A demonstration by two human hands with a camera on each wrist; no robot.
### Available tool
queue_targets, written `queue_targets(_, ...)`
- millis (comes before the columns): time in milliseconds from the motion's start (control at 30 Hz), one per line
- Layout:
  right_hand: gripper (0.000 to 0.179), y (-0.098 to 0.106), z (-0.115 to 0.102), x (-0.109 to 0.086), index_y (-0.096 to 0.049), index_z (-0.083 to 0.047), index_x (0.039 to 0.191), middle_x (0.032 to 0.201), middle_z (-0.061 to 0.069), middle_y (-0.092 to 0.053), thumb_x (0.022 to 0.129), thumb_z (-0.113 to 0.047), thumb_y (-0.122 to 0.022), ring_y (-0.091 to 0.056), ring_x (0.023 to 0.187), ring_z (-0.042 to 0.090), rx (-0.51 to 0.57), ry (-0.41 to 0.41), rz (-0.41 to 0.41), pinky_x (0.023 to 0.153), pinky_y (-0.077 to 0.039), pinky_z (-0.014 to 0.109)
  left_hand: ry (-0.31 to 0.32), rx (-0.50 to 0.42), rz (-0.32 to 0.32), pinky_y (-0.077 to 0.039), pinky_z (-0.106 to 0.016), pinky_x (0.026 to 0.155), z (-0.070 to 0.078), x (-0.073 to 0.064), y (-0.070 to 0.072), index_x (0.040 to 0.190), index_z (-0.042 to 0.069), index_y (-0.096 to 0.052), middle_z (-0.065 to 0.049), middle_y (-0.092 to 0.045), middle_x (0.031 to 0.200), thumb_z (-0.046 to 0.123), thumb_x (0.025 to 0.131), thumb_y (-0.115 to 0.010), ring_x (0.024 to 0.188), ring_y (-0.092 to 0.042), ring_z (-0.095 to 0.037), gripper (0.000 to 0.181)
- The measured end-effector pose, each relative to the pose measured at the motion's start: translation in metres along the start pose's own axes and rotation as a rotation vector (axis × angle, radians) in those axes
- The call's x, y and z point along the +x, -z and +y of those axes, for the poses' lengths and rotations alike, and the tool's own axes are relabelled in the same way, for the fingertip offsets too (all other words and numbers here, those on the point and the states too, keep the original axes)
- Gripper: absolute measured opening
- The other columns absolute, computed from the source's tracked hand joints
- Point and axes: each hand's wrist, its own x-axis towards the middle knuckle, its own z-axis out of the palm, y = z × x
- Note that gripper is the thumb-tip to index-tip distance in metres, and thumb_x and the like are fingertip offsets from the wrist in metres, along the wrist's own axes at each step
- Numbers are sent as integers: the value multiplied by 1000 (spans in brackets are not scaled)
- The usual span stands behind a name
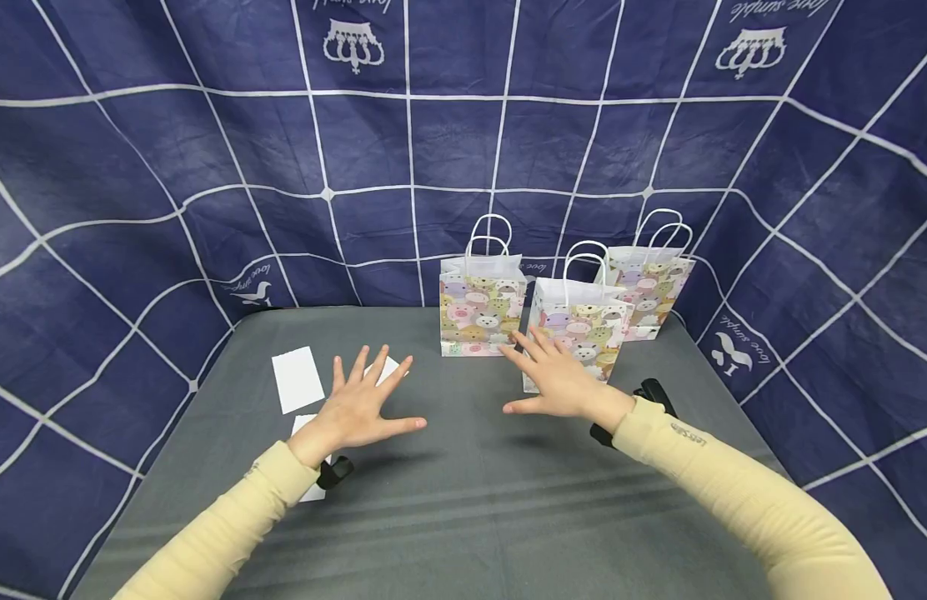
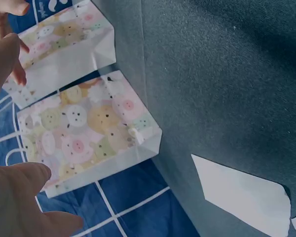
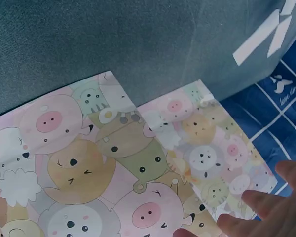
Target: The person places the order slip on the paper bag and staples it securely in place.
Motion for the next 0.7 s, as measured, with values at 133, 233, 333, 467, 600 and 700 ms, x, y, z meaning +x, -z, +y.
queue_targets(133, 91, 2, 1, 6, -29, -17, 148, 152, 16, -23, 78, -68, -57, -17, 137, 41, 3, -6, 59, 100, -29, 61, 22, -38, -7, 1, -69, 101, -6, -2, 0, 150, 24, -20, -21, -14, 153, 76, 77, -49, 139, -3, -43, 95)
queue_targets(233, 88, 3, 2, 10, -33, -14, 146, 151, 16, -25, 80, -66, -58, -21, 136, 41, 8, -4, 98, 100, -31, 58, 41, -56, -9, 0, -69, 102, -12, -3, -2, 150, 23, -20, -22, -14, 153, 75, 77, -51, 139, -3, -43, 95)
queue_targets(333, 84, 5, 3, 14, -35, -12, 145, 150, 16, -28, 82, -62, -59, -23, 135, 41, 20, 9, 137, 102, -30, 56, 65, -70, -12, -1, -68, 102, -18, -3, -4, 151, 22, -19, -23, -13, 153, 72, 79, -51, 139, -2, -43, 93)
queue_targets(467, 78, 8, 4, 18, -39, -10, 142, 145, 18, -35, 83, -55, -62, -31, 131, 42, 34, 19, 196, 99, -34, 55, 90, -105, -5, -3, -67, 103, -25, -3, -6, 150, 19, -20, -23, -12, 152, 65, 83, -53, 139, -3, -43, 88)
queue_targets(600, 72, 10, 6, 23, -44, -9, 138, 142, 19, -39, 83, -51, -65, -41, 125, 39, 35, 4, 235, 92, -42, 54, 118, -133, 11, -8, -66, 103, -32, -4, -7, 150, 16, -22, -24, -14, 152, 60, 85, -55, 139, -5, -43, 85)
queue_targets(700, 69, 12, 8, 26, -44, -10, 138, 142, 18, -40, 85, -49, -64, -46, 121, 38, 36, -25, 229, 89, -44, 52, 134, -150, 29, -11, -66, 103, -36, -5, -9, 149, 13, -23, -26, -16, 151, 57, 85, -56, 138, -7, -43, 85)
